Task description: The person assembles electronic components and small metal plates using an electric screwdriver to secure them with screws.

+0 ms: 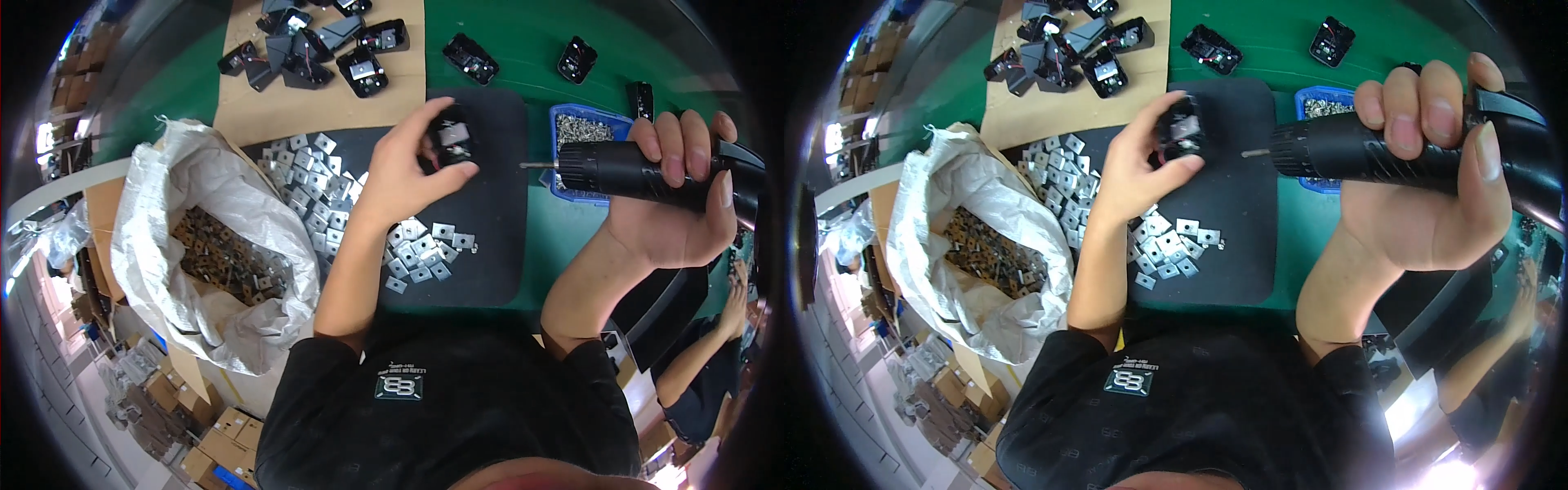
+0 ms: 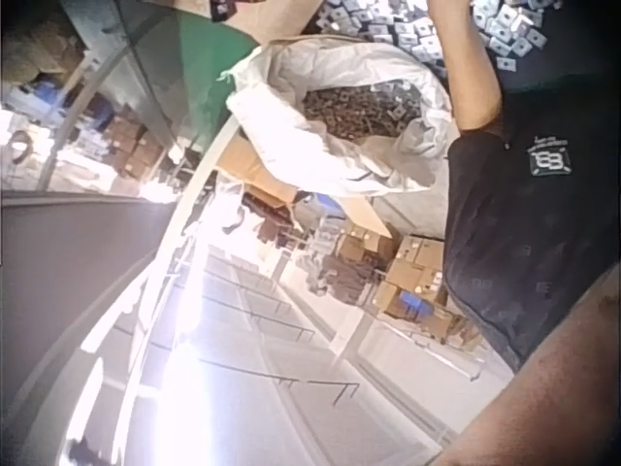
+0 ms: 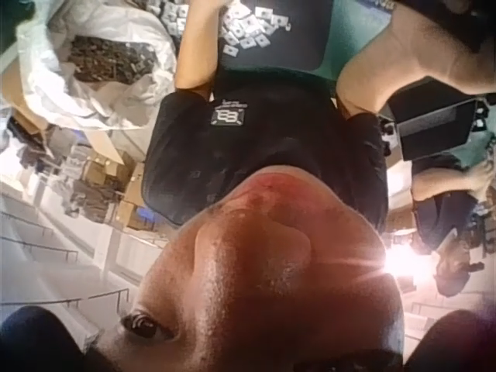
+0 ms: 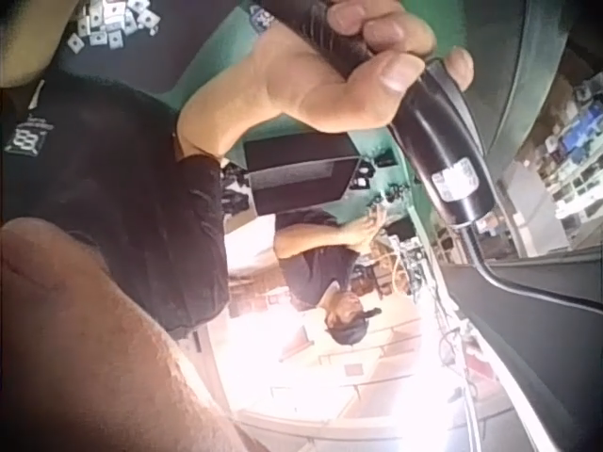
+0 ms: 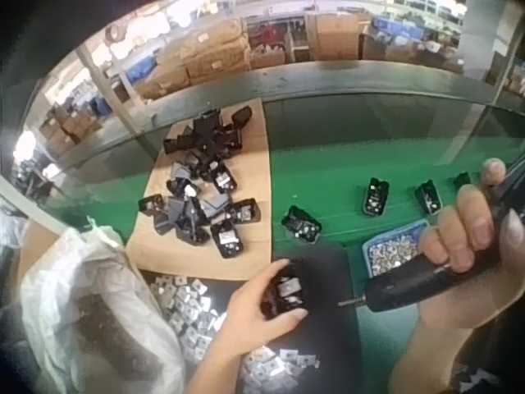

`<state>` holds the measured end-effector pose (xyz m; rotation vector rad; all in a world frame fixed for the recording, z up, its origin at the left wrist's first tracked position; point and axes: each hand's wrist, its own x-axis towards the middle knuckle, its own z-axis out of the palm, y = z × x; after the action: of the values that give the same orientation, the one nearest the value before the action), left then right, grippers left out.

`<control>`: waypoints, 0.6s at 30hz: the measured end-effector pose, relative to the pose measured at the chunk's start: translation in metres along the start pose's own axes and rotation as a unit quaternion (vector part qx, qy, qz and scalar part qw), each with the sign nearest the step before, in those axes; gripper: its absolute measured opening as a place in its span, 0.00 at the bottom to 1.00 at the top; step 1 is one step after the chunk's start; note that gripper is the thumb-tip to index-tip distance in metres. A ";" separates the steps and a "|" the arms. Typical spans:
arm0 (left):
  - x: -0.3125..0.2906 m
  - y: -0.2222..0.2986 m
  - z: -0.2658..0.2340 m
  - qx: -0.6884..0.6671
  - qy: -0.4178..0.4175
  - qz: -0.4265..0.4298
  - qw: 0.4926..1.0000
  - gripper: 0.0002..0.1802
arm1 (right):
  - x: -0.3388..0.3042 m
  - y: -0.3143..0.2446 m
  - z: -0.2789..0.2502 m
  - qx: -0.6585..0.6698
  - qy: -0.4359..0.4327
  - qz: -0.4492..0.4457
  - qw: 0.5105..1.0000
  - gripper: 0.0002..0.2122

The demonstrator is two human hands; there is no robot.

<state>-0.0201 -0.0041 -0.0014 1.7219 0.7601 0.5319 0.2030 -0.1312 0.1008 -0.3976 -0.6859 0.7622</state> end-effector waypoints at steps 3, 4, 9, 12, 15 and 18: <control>0.004 0.001 -0.024 -0.050 0.131 -0.006 0.990 0.41 | 0.000 -0.002 -0.002 -0.019 0.016 -0.024 0.999 0.22; 0.010 0.008 -0.032 -0.043 0.179 -0.024 0.983 0.41 | 0.000 -0.002 -0.002 -0.017 0.020 -0.028 0.999 0.22; 0.050 0.041 -0.071 -0.124 0.353 0.123 0.919 0.48 | -0.001 0.004 0.013 -0.049 0.046 -0.046 0.997 0.23; 0.052 0.056 -0.066 -0.104 0.399 0.241 0.879 0.37 | -0.005 0.007 0.022 -0.074 0.052 -0.072 0.993 0.24; 0.040 0.046 -0.052 -0.026 0.230 0.195 0.953 0.15 | -0.004 0.009 0.013 -0.072 0.023 -0.073 0.994 0.24; 0.047 0.028 -0.034 0.319 0.136 0.236 0.908 0.25 | -0.002 0.008 0.007 -0.052 -0.005 -0.067 0.996 0.24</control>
<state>-0.0048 0.0478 0.0333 2.5078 0.7598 0.9430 0.1932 -0.1268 0.1004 -0.4384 -0.7557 0.6033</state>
